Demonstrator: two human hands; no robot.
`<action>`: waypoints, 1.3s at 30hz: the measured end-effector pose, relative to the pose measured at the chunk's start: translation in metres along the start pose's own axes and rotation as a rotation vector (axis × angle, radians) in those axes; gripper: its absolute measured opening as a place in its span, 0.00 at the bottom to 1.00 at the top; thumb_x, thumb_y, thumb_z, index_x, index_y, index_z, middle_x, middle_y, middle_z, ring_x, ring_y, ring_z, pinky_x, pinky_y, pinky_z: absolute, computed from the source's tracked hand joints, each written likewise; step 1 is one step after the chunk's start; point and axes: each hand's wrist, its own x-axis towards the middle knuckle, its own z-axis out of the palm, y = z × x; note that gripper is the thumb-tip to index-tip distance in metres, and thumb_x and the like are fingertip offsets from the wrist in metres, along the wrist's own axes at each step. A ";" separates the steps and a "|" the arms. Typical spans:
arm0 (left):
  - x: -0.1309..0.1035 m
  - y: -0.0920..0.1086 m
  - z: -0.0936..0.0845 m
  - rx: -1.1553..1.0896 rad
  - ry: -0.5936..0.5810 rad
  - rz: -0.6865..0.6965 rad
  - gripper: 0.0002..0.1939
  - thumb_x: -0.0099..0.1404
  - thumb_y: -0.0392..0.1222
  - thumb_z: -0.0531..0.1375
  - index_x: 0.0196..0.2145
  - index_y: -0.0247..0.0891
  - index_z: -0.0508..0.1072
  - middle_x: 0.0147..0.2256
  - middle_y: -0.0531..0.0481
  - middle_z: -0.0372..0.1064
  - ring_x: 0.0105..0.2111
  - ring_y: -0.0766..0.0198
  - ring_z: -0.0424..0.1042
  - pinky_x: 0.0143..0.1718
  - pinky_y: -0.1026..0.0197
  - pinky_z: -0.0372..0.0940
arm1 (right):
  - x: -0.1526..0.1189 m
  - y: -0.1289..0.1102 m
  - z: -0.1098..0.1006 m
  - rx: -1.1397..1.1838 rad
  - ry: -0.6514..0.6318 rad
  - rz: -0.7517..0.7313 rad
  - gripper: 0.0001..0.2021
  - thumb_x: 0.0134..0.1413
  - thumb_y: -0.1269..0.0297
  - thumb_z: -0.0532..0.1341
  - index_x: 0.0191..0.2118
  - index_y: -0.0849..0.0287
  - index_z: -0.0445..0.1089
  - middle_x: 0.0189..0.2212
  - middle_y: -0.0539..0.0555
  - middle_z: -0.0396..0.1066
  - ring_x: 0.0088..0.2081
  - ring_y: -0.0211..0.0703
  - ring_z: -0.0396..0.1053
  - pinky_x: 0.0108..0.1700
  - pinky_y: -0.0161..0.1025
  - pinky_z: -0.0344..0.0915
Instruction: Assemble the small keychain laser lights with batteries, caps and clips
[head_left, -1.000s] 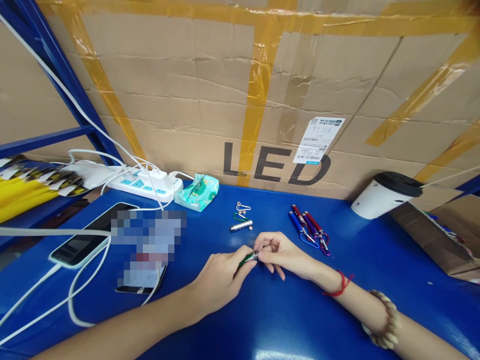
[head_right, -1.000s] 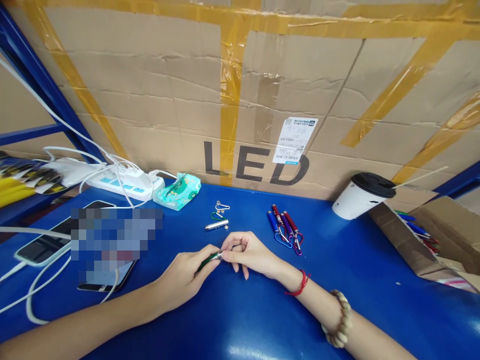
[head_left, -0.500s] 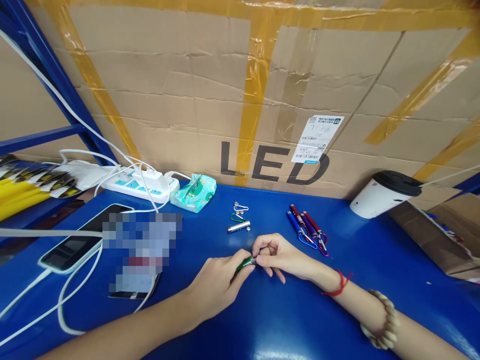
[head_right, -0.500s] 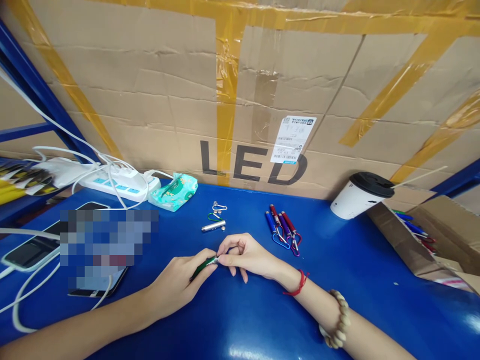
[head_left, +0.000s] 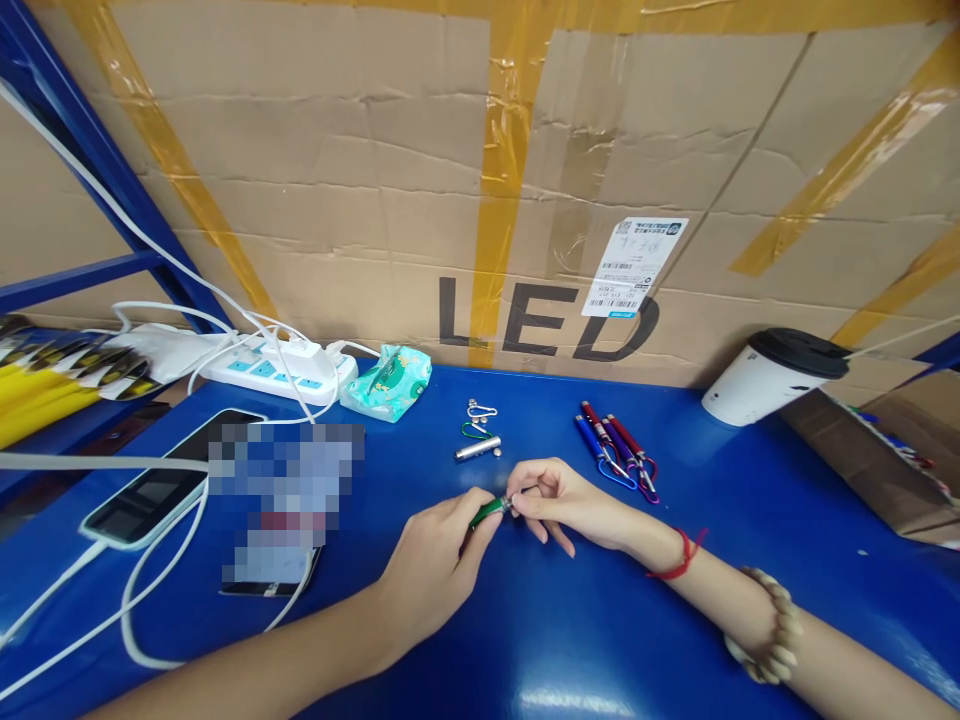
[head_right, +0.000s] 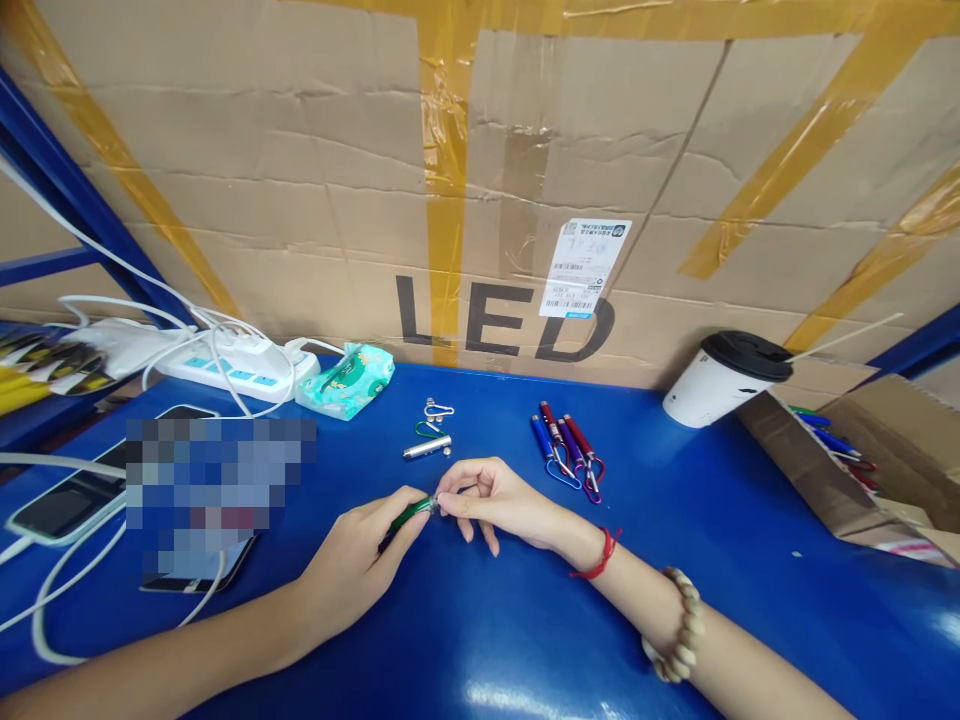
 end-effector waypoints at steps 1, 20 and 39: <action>0.000 -0.001 0.000 0.013 0.012 -0.002 0.10 0.70 0.41 0.46 0.35 0.41 0.65 0.28 0.54 0.69 0.28 0.63 0.70 0.29 0.64 0.59 | 0.000 0.000 0.000 -0.001 -0.004 0.000 0.13 0.49 0.58 0.64 0.32 0.64 0.67 0.15 0.44 0.66 0.12 0.26 0.59 0.10 0.22 0.58; 0.002 -0.002 0.000 -0.119 -0.018 0.029 0.11 0.70 0.38 0.46 0.39 0.40 0.67 0.35 0.50 0.70 0.35 0.60 0.68 0.39 0.59 0.61 | 0.001 0.001 0.002 0.044 0.031 -0.025 0.14 0.46 0.59 0.66 0.34 0.64 0.66 0.14 0.43 0.65 0.13 0.26 0.58 0.10 0.21 0.58; 0.002 -0.005 -0.001 0.029 -0.125 0.034 0.12 0.69 0.40 0.45 0.34 0.40 0.66 0.22 0.55 0.66 0.21 0.65 0.66 0.24 0.65 0.54 | 0.002 0.000 0.000 -0.076 0.076 0.104 0.16 0.37 0.57 0.69 0.24 0.65 0.67 0.12 0.44 0.64 0.13 0.29 0.63 0.16 0.28 0.69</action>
